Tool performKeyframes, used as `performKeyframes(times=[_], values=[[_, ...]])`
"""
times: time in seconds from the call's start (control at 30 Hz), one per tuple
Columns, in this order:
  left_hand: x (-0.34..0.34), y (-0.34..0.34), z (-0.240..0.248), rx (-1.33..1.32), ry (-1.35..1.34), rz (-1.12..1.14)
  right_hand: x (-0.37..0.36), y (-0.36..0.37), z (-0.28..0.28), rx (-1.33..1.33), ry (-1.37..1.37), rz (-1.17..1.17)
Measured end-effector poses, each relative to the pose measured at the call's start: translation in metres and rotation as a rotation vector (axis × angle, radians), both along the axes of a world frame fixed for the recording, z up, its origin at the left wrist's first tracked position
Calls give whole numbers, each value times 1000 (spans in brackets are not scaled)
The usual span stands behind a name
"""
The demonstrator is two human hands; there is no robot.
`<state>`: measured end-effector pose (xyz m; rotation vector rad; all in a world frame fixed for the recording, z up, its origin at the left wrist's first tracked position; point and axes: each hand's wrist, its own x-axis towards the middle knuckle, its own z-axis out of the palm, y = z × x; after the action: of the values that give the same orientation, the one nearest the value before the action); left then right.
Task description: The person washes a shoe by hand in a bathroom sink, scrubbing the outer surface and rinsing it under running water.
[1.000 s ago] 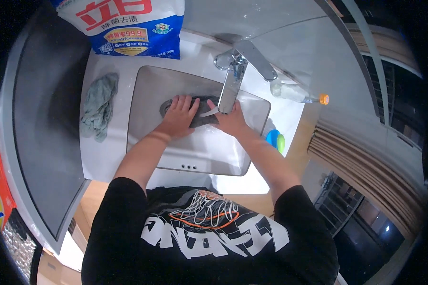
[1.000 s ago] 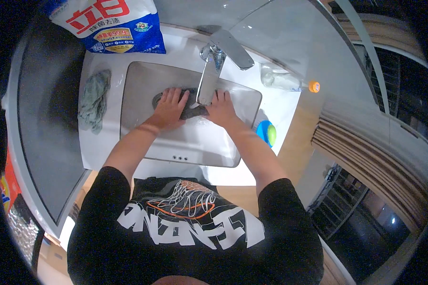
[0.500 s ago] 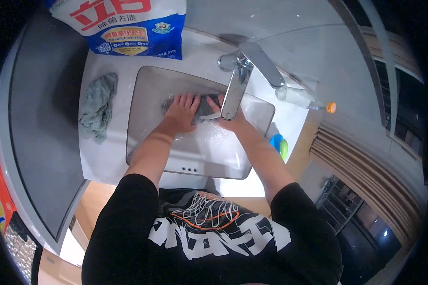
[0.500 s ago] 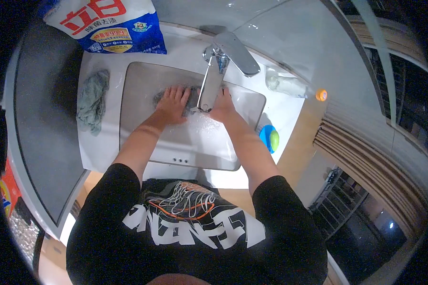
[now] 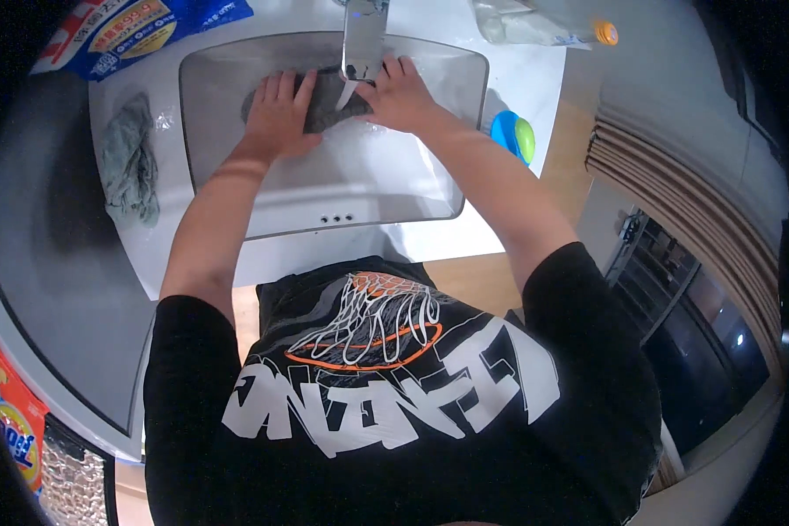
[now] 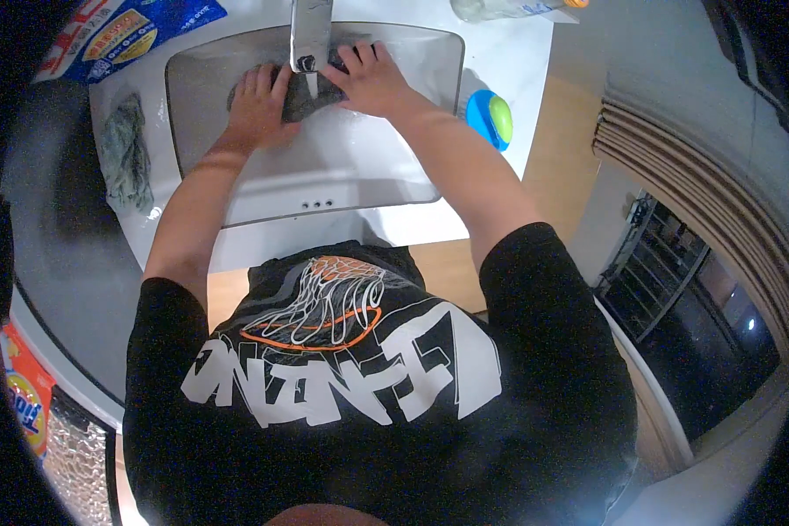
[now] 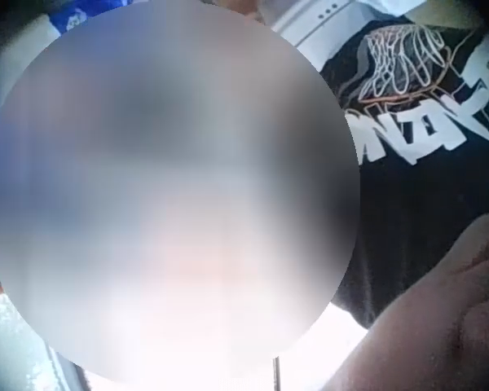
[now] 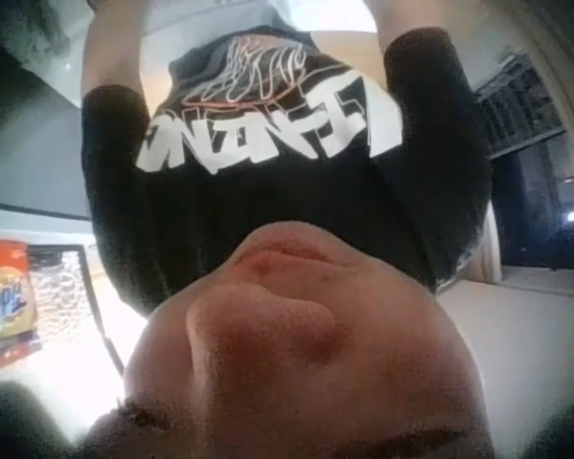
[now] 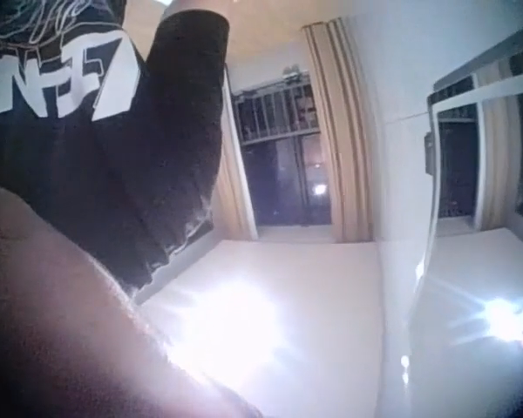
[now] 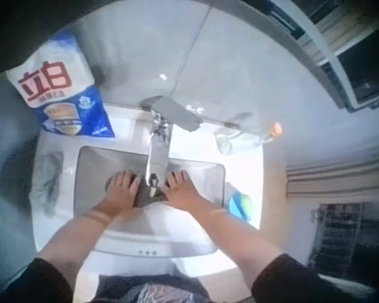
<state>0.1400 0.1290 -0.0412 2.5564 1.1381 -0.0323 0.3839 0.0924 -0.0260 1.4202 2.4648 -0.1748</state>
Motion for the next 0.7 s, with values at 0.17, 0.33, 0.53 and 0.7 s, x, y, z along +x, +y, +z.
performKeyframes(times=[0.17, 0.33, 0.53, 0.7], values=[[12, 0, -17, -46, 125, -23, 0, 2, -31, 14, -8, -25], [7, -3, -32, -87, 174, -27, -4, 3, -60, -96, -70, 10], [11, 0, -43, -27, 182, -38, -3, 5, -73, -94, 66, -184], [13, 21, 19, -333, 130, -62, 3, 16, 2, -252, 37, -43]])
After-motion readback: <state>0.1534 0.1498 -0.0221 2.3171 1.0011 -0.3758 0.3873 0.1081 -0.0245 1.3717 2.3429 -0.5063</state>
